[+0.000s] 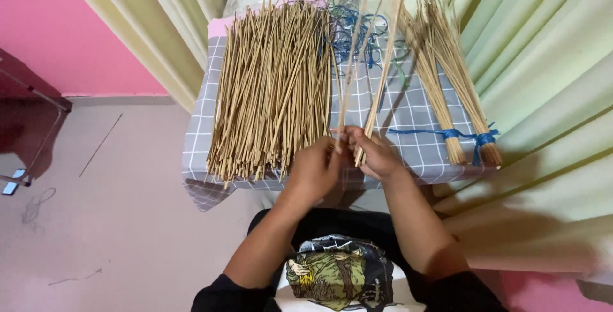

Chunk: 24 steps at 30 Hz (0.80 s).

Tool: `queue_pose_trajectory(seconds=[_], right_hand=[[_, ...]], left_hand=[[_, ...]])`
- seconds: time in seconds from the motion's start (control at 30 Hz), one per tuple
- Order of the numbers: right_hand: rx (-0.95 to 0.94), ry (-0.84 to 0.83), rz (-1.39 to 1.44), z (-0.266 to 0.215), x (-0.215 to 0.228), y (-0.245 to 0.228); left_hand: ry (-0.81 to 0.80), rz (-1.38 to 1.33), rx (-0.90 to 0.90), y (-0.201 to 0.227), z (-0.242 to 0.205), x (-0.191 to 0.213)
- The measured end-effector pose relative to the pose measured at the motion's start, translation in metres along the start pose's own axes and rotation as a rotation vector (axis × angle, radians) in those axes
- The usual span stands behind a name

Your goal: The person is gathering thin wooden sticks into bundles and tying them with blue plastic string on a table.

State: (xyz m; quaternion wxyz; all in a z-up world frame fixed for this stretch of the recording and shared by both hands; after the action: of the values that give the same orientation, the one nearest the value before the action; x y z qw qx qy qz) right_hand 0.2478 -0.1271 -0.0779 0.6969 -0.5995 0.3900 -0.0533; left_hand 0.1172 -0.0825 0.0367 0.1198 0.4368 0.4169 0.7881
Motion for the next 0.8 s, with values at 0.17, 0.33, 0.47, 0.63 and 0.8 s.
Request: queue_pose_trajectory(seconds=[0.17, 0.33, 0.47, 0.63, 0.8], right_hand=[[0.039, -0.144, 0.049, 0.017, 0.019, 0.024], [0.062, -0.182, 0.064, 0.020, 0.016, 0.021], [0.060, -0.182, 0.078, 0.019, 0.015, 0.019], [0.051, -0.182, 0.044, 0.015, 0.012, 0.013], [0.056, -0.183, 0.076, 0.017, 0.016, 0.016]], left_hand=[[0.242, 0.027, 0.091, -0.027, -0.004, 0.077], [0.520, 0.265, 0.108, -0.087, -0.003, 0.135], [0.581, 0.371, 0.170, -0.112, -0.007, 0.139], [0.556, 0.445, 0.156, -0.134, 0.003, 0.126], [0.524, 0.482, 0.109, -0.132, 0.008, 0.123]])
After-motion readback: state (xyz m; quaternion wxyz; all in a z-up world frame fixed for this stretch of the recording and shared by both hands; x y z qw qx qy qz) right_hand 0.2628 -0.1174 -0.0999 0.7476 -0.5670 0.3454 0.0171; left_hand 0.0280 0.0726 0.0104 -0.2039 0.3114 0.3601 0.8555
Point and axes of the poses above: each hand's wrist, its own z-axis towards the middle knuckle, its own x-axis out of the back of the hand, y = z × x, the point moved 9 cm from there along z, towards the middle knuckle, and after that the axes turned 9 degrees about y, right-handed, at the moved point
